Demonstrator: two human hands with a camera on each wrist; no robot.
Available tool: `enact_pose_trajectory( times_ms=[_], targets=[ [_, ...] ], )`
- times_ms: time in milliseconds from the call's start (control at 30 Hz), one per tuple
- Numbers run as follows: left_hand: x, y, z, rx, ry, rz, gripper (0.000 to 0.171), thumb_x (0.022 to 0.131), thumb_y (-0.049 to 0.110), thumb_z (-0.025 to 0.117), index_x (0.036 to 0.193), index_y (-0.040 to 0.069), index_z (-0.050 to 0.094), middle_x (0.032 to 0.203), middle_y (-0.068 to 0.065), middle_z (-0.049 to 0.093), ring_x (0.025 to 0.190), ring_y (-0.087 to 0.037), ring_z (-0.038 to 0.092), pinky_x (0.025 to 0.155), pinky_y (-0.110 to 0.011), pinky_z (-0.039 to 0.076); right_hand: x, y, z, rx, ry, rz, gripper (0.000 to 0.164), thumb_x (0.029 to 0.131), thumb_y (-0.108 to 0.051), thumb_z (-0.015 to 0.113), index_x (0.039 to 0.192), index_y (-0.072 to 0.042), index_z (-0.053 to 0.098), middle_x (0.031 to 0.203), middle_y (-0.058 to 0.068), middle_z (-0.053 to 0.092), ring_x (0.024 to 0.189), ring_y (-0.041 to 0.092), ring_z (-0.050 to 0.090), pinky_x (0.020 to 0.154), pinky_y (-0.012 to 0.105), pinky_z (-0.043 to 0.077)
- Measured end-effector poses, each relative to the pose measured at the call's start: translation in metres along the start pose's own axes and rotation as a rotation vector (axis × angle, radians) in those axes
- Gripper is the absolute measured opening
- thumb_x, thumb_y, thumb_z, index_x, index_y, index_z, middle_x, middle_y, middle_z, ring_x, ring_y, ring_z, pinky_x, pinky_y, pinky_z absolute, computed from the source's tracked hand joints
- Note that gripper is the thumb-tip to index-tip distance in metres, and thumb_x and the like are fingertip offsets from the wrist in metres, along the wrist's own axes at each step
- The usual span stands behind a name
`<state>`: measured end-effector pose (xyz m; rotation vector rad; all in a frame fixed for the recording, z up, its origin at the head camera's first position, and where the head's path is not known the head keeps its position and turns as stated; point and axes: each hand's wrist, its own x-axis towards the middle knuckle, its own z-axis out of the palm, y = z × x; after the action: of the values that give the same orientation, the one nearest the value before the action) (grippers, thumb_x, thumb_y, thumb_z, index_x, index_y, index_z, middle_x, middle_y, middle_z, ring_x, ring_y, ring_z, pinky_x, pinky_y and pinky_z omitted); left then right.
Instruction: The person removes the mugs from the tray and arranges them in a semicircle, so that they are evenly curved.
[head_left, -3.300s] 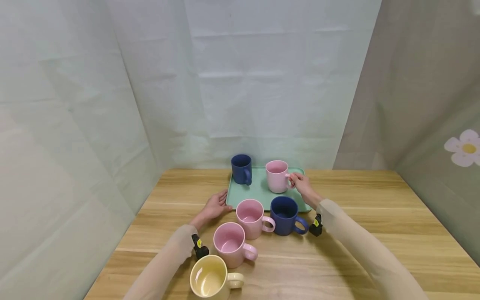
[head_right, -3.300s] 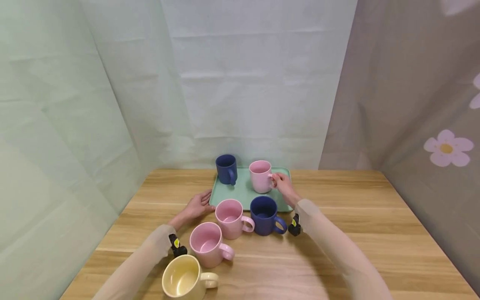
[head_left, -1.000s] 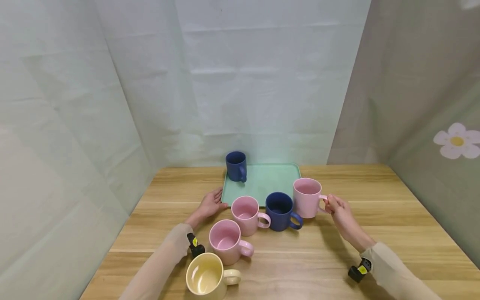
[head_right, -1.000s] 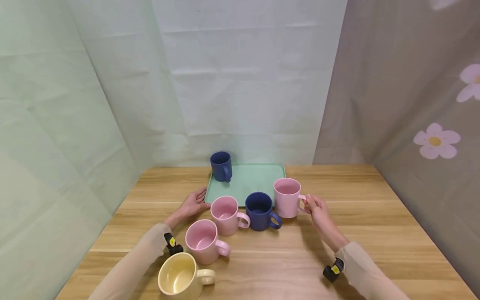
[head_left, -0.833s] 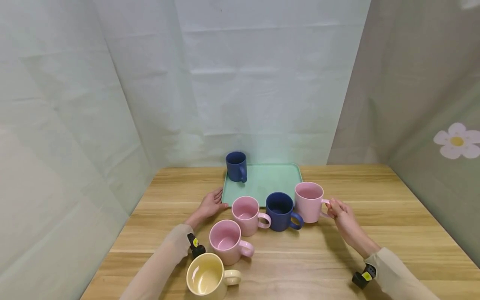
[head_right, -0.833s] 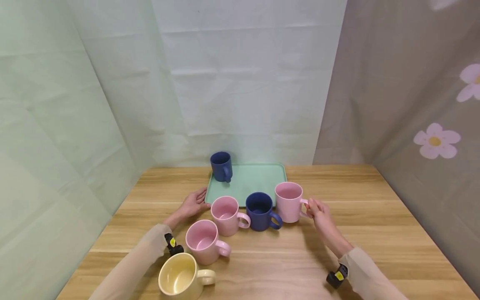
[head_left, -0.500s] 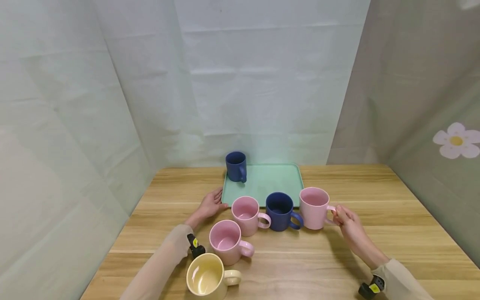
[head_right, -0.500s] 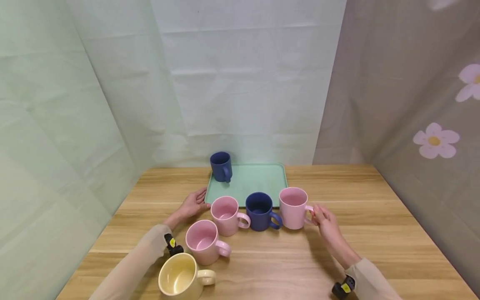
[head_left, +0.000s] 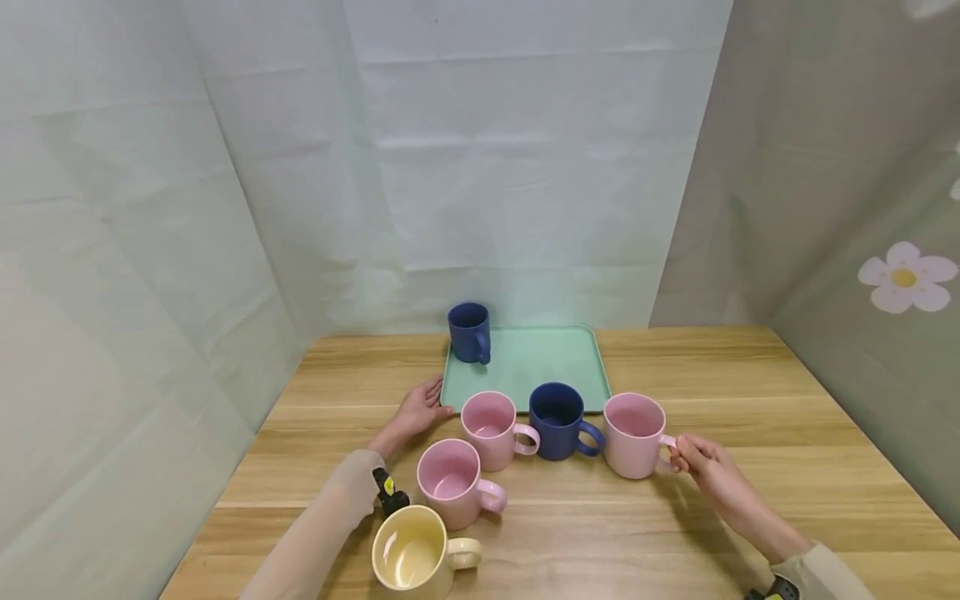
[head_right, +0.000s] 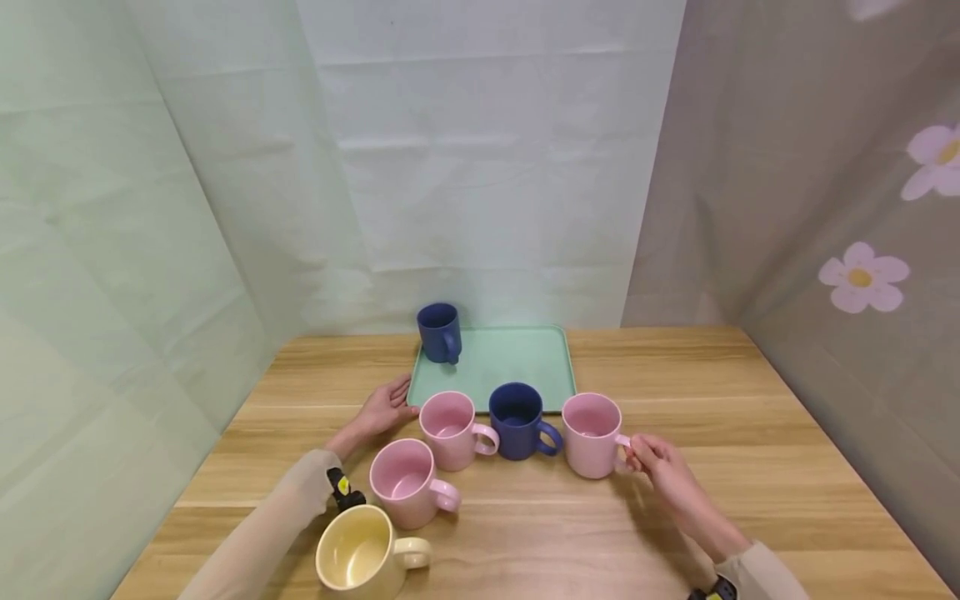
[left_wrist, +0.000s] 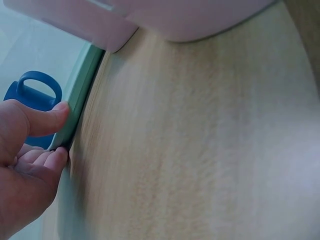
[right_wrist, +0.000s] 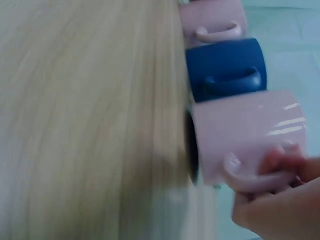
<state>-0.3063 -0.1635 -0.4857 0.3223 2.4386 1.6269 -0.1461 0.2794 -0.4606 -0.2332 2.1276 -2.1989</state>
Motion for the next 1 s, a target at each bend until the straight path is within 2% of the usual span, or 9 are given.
enact_pose_trajectory(
  times_ms=[100, 167, 433, 600, 700, 800, 867, 933, 1000],
  targets=[
    [-0.001, -0.001, -0.001, 0.013, 0.008, -0.004, 0.075, 0.086, -0.008, 0.062, 0.146, -0.016, 0.018, 0.153, -0.032, 0.022, 0.142, -0.041, 0.027, 0.117, -0.047, 0.029, -0.003, -0.001, -0.008, -0.066, -0.134, 0.025, 0.028, 0.105, -0.015, 0.037, 0.083, -0.010, 0.053, 0.074, -0.010, 0.047, 0.076, 0.004, 0.051, 0.072, 0.018, 0.046],
    [-0.002, -0.001, -0.001, 0.023, 0.013, -0.010, 0.075, 0.086, -0.008, 0.062, 0.147, -0.015, 0.018, 0.153, -0.031, 0.022, 0.142, -0.040, 0.027, 0.117, -0.047, 0.029, -0.004, -0.001, -0.011, -0.107, -0.193, 0.039, 0.028, 0.105, -0.015, 0.036, 0.083, -0.009, 0.051, 0.077, -0.010, 0.048, 0.080, 0.003, 0.052, 0.077, 0.016, 0.048],
    [-0.004, -0.001, -0.001, 0.025, 0.008, -0.006, 0.075, 0.086, -0.008, 0.061, 0.146, -0.016, 0.017, 0.153, -0.033, 0.021, 0.141, -0.042, 0.027, 0.117, -0.048, 0.029, -0.002, -0.008, -0.013, -0.117, -0.285, 0.101, 0.027, 0.105, -0.014, 0.035, 0.087, -0.005, 0.053, 0.089, -0.005, 0.054, 0.094, -0.001, 0.059, 0.090, 0.012, 0.052],
    [-0.002, -0.001, 0.000, 0.016, 0.012, -0.011, 0.075, 0.087, -0.009, 0.061, 0.147, -0.015, 0.017, 0.154, -0.032, 0.021, 0.142, -0.041, 0.026, 0.117, -0.047, 0.029, -0.002, -0.018, -0.008, -0.287, -0.253, 0.118, 0.030, 0.104, -0.013, 0.038, 0.093, 0.008, 0.057, 0.095, 0.004, 0.061, 0.092, -0.001, 0.061, 0.085, 0.013, 0.055],
    [-0.002, -0.001, -0.001, 0.004, 0.011, -0.003, 0.075, 0.086, -0.009, 0.060, 0.147, -0.015, 0.017, 0.154, -0.032, 0.020, 0.142, -0.041, 0.026, 0.118, -0.047, 0.029, -0.001, -0.024, -0.006, -0.414, -0.246, 0.113, 0.030, 0.104, -0.012, 0.038, 0.094, 0.010, 0.057, 0.093, 0.009, 0.060, 0.089, -0.002, 0.057, 0.083, 0.018, 0.057],
    [-0.004, 0.005, -0.001, -0.003, 0.001, -0.005, 0.075, 0.086, -0.009, 0.060, 0.147, -0.015, 0.016, 0.154, -0.032, 0.020, 0.142, -0.041, 0.026, 0.118, -0.047, 0.029, 0.000, -0.030, -0.008, -0.602, -0.229, 0.039, 0.028, 0.103, -0.008, 0.039, 0.096, 0.008, 0.061, 0.094, 0.012, 0.065, 0.088, 0.000, 0.059, 0.080, 0.024, 0.059],
    [-0.003, 0.005, -0.001, -0.002, 0.001, -0.004, 0.075, 0.086, -0.009, 0.060, 0.147, -0.016, 0.017, 0.153, -0.032, 0.020, 0.142, -0.042, 0.026, 0.117, -0.047, 0.029, 0.001, -0.035, -0.009, -0.740, -0.178, -0.026, 0.025, 0.101, -0.005, 0.042, 0.096, 0.006, 0.064, 0.093, 0.011, 0.068, 0.086, 0.004, 0.063, 0.076, 0.026, 0.059],
    [-0.003, 0.005, 0.000, -0.001, 0.005, -0.010, 0.075, 0.086, -0.009, 0.061, 0.147, -0.015, 0.017, 0.154, -0.032, 0.020, 0.142, -0.042, 0.026, 0.117, -0.047, 0.029, 0.003, -0.041, -0.008, -0.866, -0.088, -0.081, 0.023, 0.099, -0.003, 0.045, 0.094, 0.002, 0.067, 0.089, 0.008, 0.070, 0.083, 0.011, 0.065, 0.069, 0.025, 0.057],
    [0.000, 0.000, 0.001, 0.002, 0.010, -0.007, 0.075, 0.086, -0.008, 0.061, 0.147, -0.015, 0.017, 0.154, -0.031, 0.021, 0.142, -0.041, 0.026, 0.117, -0.047, 0.029, 0.006, -0.048, -0.005, -0.934, -0.003, -0.105, 0.020, 0.098, -0.002, 0.048, 0.092, -0.001, 0.067, 0.084, 0.006, 0.068, 0.079, 0.015, 0.064, 0.063, 0.023, 0.053]
  ],
)
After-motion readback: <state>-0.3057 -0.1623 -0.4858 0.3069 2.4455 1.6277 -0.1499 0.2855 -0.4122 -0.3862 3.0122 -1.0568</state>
